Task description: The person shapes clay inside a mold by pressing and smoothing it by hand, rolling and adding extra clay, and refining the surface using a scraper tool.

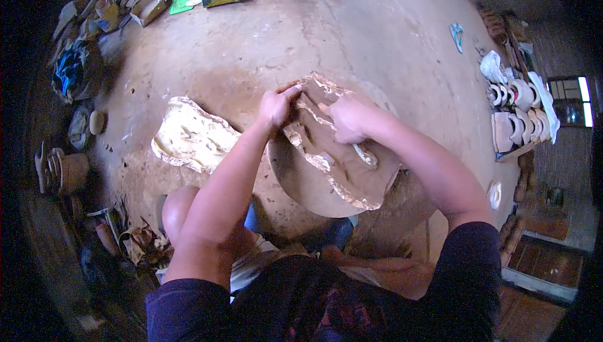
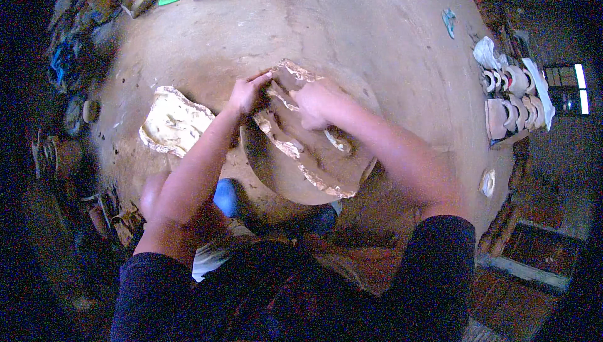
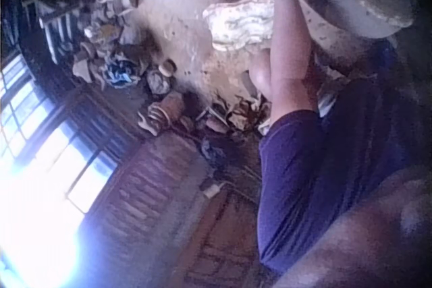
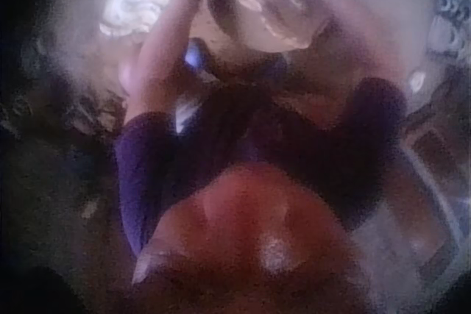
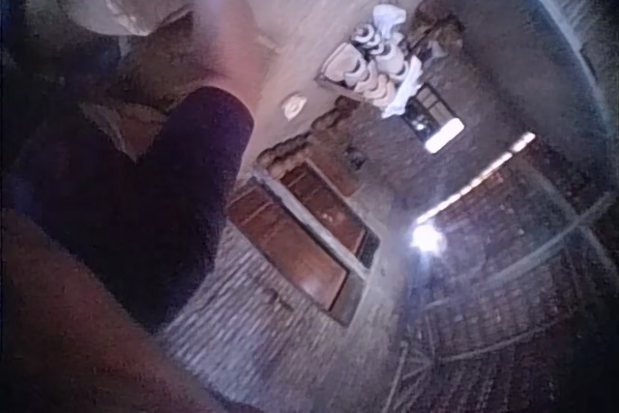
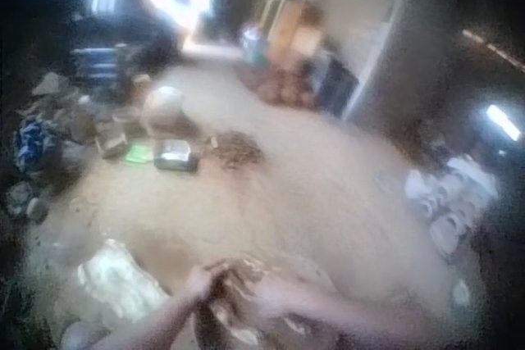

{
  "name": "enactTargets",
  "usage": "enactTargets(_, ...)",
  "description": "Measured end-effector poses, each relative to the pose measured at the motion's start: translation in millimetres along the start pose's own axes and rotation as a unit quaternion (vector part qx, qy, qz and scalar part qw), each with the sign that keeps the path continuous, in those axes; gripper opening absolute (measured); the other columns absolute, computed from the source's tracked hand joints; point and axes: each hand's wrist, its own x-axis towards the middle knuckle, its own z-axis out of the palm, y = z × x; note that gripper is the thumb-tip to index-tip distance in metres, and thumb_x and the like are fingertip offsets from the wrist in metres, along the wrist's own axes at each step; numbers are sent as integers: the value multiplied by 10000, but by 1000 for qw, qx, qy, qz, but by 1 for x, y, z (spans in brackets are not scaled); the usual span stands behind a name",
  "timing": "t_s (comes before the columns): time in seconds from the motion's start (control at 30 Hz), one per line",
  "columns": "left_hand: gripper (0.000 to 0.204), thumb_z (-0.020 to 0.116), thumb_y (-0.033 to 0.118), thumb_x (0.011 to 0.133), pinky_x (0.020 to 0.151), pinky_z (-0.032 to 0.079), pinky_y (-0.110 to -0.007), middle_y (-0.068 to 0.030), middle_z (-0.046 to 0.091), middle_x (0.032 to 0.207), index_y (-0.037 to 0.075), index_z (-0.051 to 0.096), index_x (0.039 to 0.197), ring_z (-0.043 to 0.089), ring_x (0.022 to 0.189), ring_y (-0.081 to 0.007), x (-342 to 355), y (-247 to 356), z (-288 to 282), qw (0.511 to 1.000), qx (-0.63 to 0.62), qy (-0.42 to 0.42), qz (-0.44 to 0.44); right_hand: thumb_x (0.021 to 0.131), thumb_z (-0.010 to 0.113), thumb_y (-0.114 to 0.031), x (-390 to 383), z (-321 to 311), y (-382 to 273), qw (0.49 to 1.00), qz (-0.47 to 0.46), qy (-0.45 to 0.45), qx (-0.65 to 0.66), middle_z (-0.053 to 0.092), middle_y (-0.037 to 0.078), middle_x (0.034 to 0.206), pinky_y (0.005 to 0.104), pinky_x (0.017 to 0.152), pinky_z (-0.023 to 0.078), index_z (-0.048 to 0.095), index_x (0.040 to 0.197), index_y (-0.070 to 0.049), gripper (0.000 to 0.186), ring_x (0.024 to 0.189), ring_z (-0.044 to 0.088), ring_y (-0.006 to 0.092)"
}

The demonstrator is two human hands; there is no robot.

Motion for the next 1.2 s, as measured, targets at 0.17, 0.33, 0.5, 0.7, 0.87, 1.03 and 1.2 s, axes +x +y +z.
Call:
enactTargets(0.17, 442, 675, 305, 990, 980, 504, -288, -95, 738, 1236, 22, 698, 1328, 671, 1086, -152, 2, 3, 11, 999, 31, -23, 7, 784, 649, -209, -27, 7, 18, 999, 31, -37, 9, 734, 213, 1147, 507, 913, 568, 555, 1487, -146, 712, 1073, 712, 374)
enactTargets(0.33, 427, 655, 348, 1007, 807, 569, -314, -103, 740, 1138, 10, 726, 1258, 698, 952, -192, -2, 13, 13, 990, 129, 8, 49, 728, 634, -152, -36, 35, 34, 996, 46, 9, 75, 723, 234, 1110, 478, 888, 556, 501, 1539, -164, 822, 1022, 698, 395)
enactTargets(0.5, 619, 548, 525, 1020, 910, 541, -386, -192, 741, 1146, -35, 727, 1214, 697, 1024, -262, -8, 22, 27, 965, 190, 169, 69, 766, 644, -197, -58, 62, 43, 986, 65, 44, 144, 714, 220, 1196, 487, 953, 556, 518, 1510, -111, 759, 1093, 691, 402)
enactTargets(0.7, 711, 438, 558, 1073, 1047, 475, -401, -225, 661, 1328, -74, 618, 1344, 633, 1210, -292, -10, 5, 47, 973, 136, 145, 113, 772, 627, -190, -94, 93, 27, 960, 134, 31, 243, 718, 250, 1149, 493, 952, 557, 616, 1374, -54, 618, 1074, 693, 419)
enactTargets(0.87, 756, 447, 589, 1059, 1143, 388, -447, -218, 493, 1523, -16, 458, 1512, 477, 1394, -312, 11, 3, 34, 984, 36, 88, 151, 789, 615, -272, -130, 126, 28, 971, 110, 77, 198, 735, 241, 1031, 519, 895, 569, 711, 1190, -94, 449, 1014, 712, 412)
enactTargets(1.03, 733, 521, 508, 1040, 1167, 353, -463, -258, 501, 1499, -57, 429, 1497, 485, 1369, -360, -16, -2, 63, 932, 268, 159, 185, 909, 644, -321, -244, 173, 79, 830, 346, 225, 373, 727, 191, 1079, 471, 899, 562, 694, 1282, -103, 435, 1036, 706, 371)
enactTargets(1.2, 826, 434, 544, 1065, 1219, 305, -451, -267, 284, 1638, -39, 219, 1609, 365, 1472, -374, -63, -22, 30, 948, 241, 140, 155, 944, 621, -484, -321, 347, 139, 788, 502, 288, 210, 730, 196, 1101, 474, 893, 562, 736, 1186, -82, 483, 1047, 699, 378)
